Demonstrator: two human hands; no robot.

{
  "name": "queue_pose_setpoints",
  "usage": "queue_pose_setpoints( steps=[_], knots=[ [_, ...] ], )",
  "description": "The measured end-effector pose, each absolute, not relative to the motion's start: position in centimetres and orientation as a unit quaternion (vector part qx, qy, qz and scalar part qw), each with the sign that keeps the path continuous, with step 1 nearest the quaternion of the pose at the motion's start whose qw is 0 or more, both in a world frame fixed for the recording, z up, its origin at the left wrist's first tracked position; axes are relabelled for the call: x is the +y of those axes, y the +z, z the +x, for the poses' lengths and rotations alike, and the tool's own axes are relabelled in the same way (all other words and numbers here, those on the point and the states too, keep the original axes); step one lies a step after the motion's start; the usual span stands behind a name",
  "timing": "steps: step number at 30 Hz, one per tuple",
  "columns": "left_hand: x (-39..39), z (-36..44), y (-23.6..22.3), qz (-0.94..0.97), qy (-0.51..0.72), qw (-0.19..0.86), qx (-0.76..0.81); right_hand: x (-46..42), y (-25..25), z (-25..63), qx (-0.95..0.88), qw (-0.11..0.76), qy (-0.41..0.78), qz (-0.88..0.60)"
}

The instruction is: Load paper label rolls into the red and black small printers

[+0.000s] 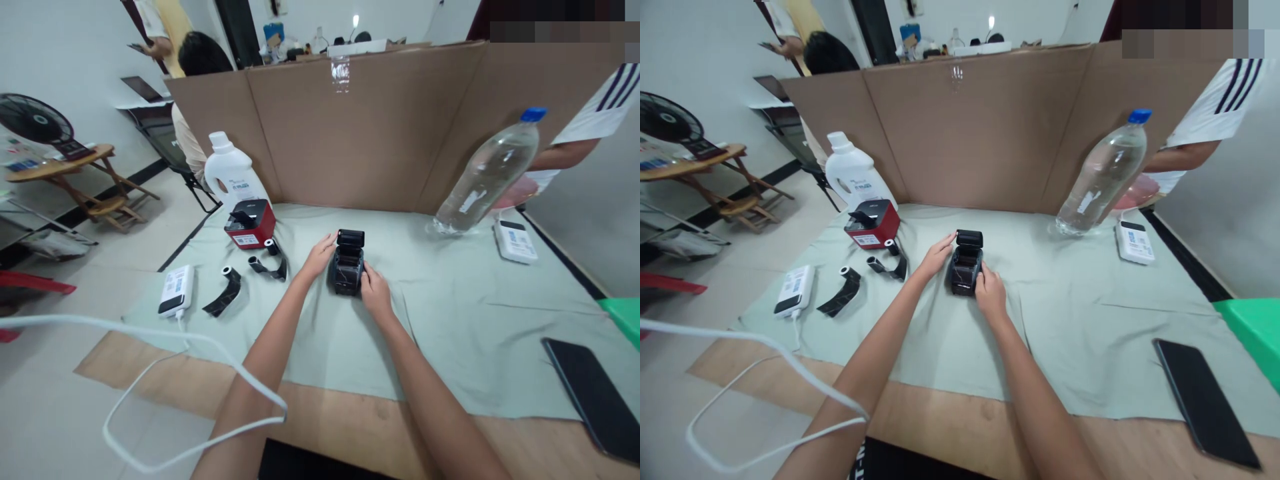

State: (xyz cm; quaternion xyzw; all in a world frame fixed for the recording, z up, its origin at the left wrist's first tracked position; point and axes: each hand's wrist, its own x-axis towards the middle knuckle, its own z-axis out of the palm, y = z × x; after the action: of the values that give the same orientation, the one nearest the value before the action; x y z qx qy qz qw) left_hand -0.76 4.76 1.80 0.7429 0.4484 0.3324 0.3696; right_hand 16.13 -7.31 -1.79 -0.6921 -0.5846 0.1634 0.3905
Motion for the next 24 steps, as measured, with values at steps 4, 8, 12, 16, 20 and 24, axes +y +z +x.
queue_pose_setpoints(
  steps=[4, 8, 12, 16, 20, 24],
  knots=[
    [5.5, 0.0, 3.3, 0.762, 0.272, 0.335, 0.484, -7.3, -1.8, 16.1, -0.583, 0.391, 0.161, -0.693],
    [3.8, 0.0, 4.5, 0.801, 0.261, 0.191, 0.504, -7.3, -1.7, 15.9, -0.579, 0.388, 0.164, -0.698],
    [3.0, 1.0, 6.5, 0.852, 0.139, 0.092, 0.497, -7.3, -1.4, 15.9, -0.581, 0.386, 0.161, -0.698],
    [4.2, 2.5, 8.3, 0.850, -0.046, 0.119, 0.511, -7.3, -1.3, 16.0, -0.588, 0.382, 0.159, -0.696],
    [5.3, 2.9, 9.5, 0.875, -0.081, 0.107, 0.465, -7.1, -1.5, 16.1, -0.591, 0.382, 0.153, -0.693],
    [4.6, 1.6, 10.9, 0.876, 0.062, 0.109, 0.466, -6.9, -1.7, 16.2, -0.593, 0.380, 0.150, -0.694]
  ],
)
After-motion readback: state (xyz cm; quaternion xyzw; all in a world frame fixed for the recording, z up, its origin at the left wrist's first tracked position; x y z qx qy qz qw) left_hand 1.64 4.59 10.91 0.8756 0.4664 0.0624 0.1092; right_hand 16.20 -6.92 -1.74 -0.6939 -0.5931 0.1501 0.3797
